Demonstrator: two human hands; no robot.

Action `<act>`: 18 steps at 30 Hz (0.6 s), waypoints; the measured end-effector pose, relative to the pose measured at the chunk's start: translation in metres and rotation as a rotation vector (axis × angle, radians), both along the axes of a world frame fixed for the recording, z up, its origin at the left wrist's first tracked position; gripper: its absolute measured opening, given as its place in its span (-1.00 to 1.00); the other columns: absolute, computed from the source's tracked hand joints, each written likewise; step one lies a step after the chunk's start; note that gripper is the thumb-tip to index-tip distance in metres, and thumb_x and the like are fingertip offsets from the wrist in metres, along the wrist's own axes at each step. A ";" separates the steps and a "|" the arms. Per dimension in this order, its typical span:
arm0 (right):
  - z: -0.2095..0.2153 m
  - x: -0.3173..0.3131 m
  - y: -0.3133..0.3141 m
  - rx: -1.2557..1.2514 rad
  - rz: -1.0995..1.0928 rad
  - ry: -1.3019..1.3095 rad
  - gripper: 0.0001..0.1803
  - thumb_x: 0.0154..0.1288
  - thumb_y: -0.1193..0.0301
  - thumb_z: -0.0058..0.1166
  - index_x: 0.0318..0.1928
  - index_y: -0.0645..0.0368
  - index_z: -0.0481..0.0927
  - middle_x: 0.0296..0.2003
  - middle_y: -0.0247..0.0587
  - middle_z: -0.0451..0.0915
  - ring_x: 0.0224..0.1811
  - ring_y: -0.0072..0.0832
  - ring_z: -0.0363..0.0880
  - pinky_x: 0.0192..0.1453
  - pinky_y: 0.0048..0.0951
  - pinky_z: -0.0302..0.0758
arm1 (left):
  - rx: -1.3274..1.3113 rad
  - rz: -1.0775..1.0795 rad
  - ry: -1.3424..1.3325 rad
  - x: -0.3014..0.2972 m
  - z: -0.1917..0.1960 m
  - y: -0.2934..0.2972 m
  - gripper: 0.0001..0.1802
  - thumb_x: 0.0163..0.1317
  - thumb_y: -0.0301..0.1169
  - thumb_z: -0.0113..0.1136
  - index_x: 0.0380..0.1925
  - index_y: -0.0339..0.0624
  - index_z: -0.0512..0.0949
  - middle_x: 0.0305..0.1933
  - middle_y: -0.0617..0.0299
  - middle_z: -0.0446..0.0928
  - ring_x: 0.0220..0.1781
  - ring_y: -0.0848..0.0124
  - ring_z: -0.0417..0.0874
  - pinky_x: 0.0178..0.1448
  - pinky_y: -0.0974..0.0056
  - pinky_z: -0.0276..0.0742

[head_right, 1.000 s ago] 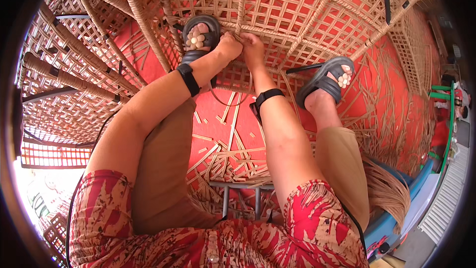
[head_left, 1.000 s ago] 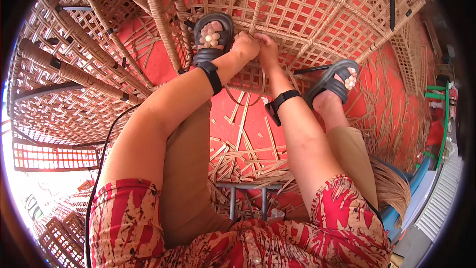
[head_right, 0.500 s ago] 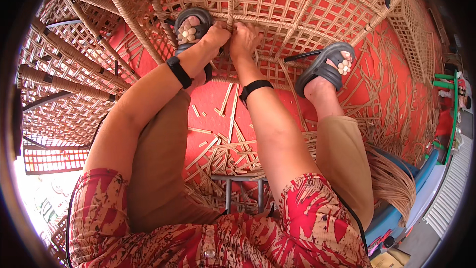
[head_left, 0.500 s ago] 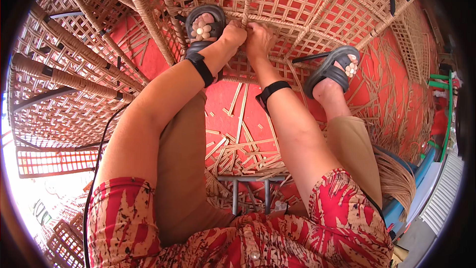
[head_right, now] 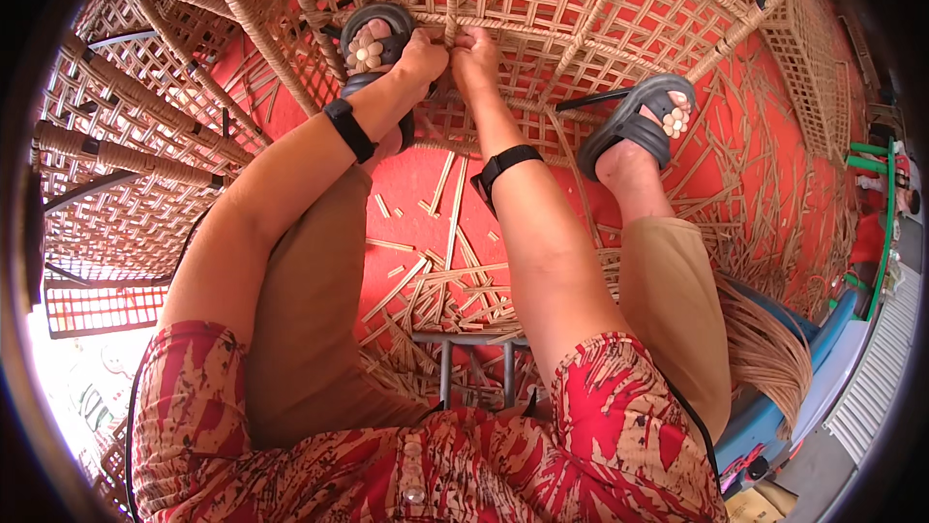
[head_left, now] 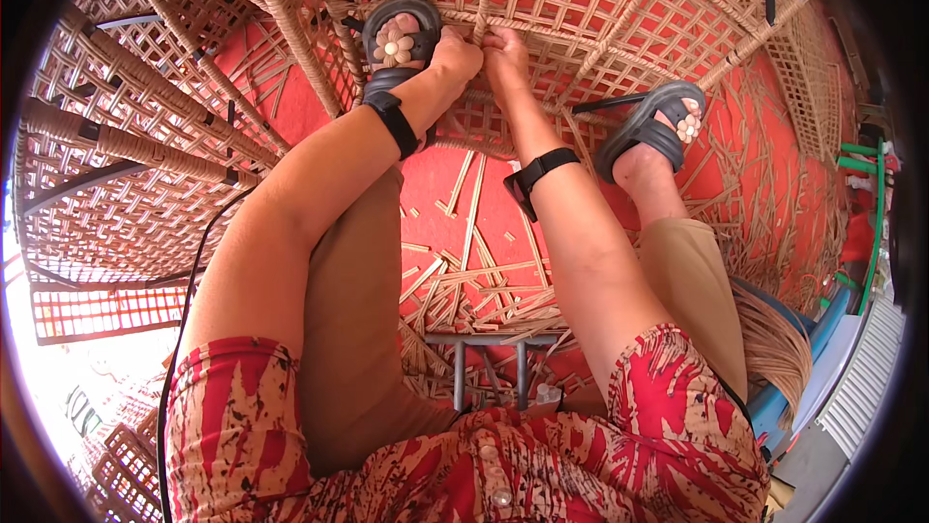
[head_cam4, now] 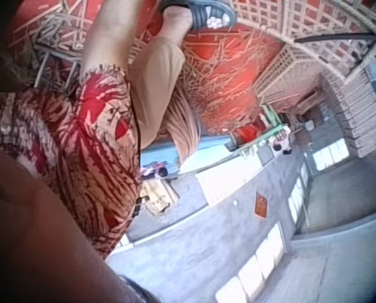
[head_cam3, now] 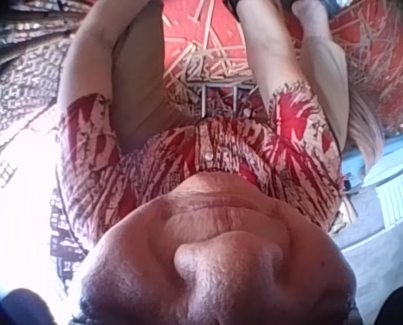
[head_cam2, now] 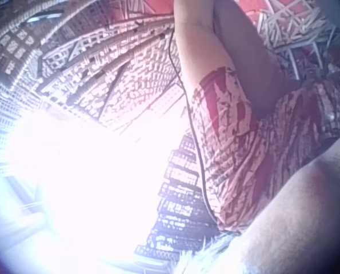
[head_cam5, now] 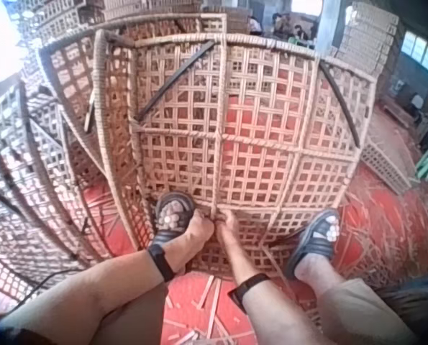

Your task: The recorder is weaving rattan strips onto a furniture frame.

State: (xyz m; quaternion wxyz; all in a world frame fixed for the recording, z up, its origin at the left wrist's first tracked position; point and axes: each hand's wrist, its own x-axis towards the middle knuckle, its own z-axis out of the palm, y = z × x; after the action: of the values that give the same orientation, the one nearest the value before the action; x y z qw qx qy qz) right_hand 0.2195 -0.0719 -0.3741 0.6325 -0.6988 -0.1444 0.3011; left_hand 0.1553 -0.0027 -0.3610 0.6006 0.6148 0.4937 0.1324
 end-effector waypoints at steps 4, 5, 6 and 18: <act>0.001 0.000 0.001 0.165 -0.032 0.202 -0.61 0.10 0.64 -0.04 0.01 0.27 0.48 -0.19 -0.24 0.57 -0.22 -0.50 0.52 -0.18 -0.48 0.47 | 0.332 -0.261 0.294 0.002 -0.004 0.002 -0.58 0.16 -0.47 0.01 0.07 -0.29 0.44 -0.01 -0.08 0.53 -0.01 0.19 0.61 -0.03 0.22 0.54; 0.000 0.001 0.001 0.171 -0.016 0.230 -0.62 0.12 0.63 -0.02 0.01 0.24 0.48 -0.19 -0.29 0.56 -0.23 -0.51 0.51 -0.21 -0.49 0.46 | 0.391 -0.311 0.444 0.003 -0.004 0.003 -0.55 0.17 -0.39 0.06 0.07 -0.31 0.44 0.06 -0.09 0.52 0.05 0.16 0.61 0.00 0.20 0.55; -0.001 0.003 0.001 0.185 0.001 0.249 -0.62 0.13 0.62 0.00 0.01 0.21 0.47 -0.19 -0.33 0.54 -0.25 -0.53 0.50 -0.23 -0.51 0.46 | 0.480 -0.359 0.545 0.004 -0.004 0.004 -0.52 0.17 -0.31 0.11 0.08 -0.32 0.45 0.14 -0.11 0.52 0.11 0.12 0.61 0.02 0.18 0.56; 0.025 0.005 -0.025 0.090 0.018 0.431 -0.58 0.18 0.35 0.16 0.05 0.19 0.51 -0.14 -0.25 0.61 -0.16 -0.40 0.60 -0.17 -0.37 0.53 | 0.784 -1.281 0.455 -0.013 0.055 -0.003 -0.68 0.16 -0.24 0.03 -0.40 -0.24 0.67 -0.37 0.04 0.68 -0.29 0.21 0.73 -0.20 0.16 0.61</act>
State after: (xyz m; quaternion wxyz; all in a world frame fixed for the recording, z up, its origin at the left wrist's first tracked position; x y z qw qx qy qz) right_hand 0.2247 -0.0965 -0.3487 0.6767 -0.5880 -0.0255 0.4423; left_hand 0.1419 -0.0060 -0.3059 0.1833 0.9590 0.0710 -0.2043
